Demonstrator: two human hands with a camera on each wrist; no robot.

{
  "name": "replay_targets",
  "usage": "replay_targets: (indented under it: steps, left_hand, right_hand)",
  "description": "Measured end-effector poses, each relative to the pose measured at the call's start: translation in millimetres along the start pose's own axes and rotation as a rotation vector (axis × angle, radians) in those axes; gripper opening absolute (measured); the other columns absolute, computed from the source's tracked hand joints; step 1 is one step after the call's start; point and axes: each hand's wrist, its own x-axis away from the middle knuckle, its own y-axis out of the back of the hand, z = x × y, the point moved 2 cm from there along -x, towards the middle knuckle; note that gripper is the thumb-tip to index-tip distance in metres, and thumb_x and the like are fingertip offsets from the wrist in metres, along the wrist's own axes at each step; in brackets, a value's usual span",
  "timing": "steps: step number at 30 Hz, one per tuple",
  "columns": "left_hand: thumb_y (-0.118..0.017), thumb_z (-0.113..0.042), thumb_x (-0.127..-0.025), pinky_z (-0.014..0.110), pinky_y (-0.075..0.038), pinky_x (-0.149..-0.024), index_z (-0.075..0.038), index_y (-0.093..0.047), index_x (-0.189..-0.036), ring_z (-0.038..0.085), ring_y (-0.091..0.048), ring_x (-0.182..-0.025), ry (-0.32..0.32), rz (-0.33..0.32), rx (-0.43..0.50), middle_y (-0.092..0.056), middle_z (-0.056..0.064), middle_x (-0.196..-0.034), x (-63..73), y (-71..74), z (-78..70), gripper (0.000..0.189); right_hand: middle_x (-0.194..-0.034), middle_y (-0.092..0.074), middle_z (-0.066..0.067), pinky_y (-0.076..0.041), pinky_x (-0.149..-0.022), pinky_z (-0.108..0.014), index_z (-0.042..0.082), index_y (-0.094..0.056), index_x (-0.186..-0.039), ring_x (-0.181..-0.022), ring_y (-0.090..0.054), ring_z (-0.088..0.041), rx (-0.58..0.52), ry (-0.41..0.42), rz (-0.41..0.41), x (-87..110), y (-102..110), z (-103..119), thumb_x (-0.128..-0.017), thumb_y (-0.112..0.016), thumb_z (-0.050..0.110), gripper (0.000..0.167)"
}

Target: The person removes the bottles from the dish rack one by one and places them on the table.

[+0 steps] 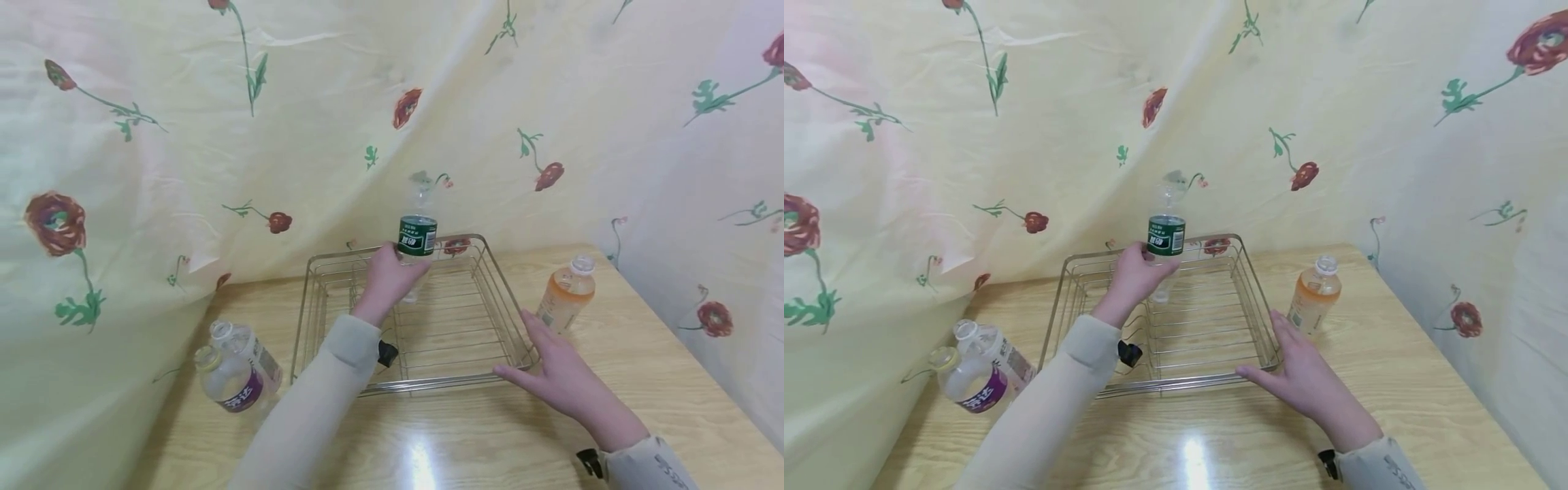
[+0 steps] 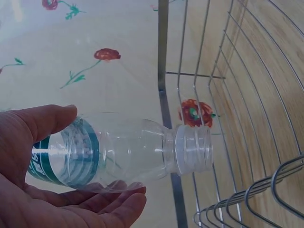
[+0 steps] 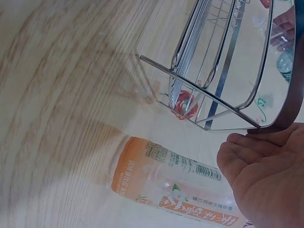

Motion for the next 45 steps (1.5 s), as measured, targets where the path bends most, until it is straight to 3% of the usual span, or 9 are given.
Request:
replay_targets:
  steps: [10, 17, 28, 39, 45]
  left_hand:
    - [-0.083, -0.034, -0.085, 0.047, -0.053, -0.094, 0.000, -0.054, -0.131, 0.032, -0.059, -0.113, -0.002, 0.007, -0.016, -0.061, 0.020, -0.129, 15.3, 4.5, -7.5, 0.064]
    - [-0.083, -0.030, -0.085, 0.047, -0.051, -0.098, 0.000, -0.054, -0.132, 0.032, -0.057, -0.119, -0.062, 0.013, -0.015, -0.061, 0.018, -0.129, 24.4, 7.7, -8.4, 0.062]
    - [-0.085, -0.025, -0.083, 0.049, -0.045, -0.105, -0.002, -0.054, -0.137, 0.032, -0.051, -0.129, -0.077, 0.019, -0.021, -0.058, 0.015, -0.137, 40.3, 14.2, -11.9, 0.066]
    - [-0.086, -0.024, -0.082, 0.048, -0.047, -0.102, -0.003, -0.055, -0.135, 0.030, -0.053, -0.125, -0.081, 0.016, -0.069, -0.057, 0.013, -0.135, 54.5, 20.0, -11.8, 0.064]
    - [-0.087, -0.021, -0.081, 0.046, -0.050, -0.098, -0.002, -0.056, -0.135, 0.028, -0.056, -0.116, -0.117, 0.004, -0.099, -0.059, 0.014, -0.134, 61.0, 24.1, -11.1, 0.065]
  right_hand:
    - [-0.160, -0.021, -0.032, -0.026, -0.106, -0.075, 0.000, -0.011, -0.162, -0.139, -0.025, -0.059, 0.000, 0.003, -0.005, 0.2, 0, 0, -0.086, -0.073, 0.062, 0.116]
    - [-0.160, -0.021, -0.032, -0.026, -0.106, -0.075, 0.001, -0.011, -0.162, -0.138, -0.026, -0.059, -0.004, 0.002, -0.004, 0.3, -1, -2, -0.086, -0.074, 0.061, 0.116]
    - [-0.159, -0.021, -0.034, -0.027, -0.105, -0.076, -0.001, -0.011, -0.161, -0.137, -0.026, -0.061, -0.008, 0.016, -0.008, 0.5, 0, 0, -0.086, -0.075, 0.060, 0.116]
    - [-0.158, -0.023, -0.034, -0.027, -0.105, -0.076, -0.001, -0.013, -0.161, -0.137, -0.027, -0.060, -0.003, 0.013, -0.011, 0.2, -1, -1, -0.086, -0.074, 0.060, 0.114]
    - [-0.160, -0.021, -0.033, -0.026, -0.105, -0.076, -0.001, -0.012, -0.161, -0.139, -0.025, -0.060, -0.002, 0.007, 0.000, -0.3, 0, -1, -0.087, -0.074, 0.059, 0.113]
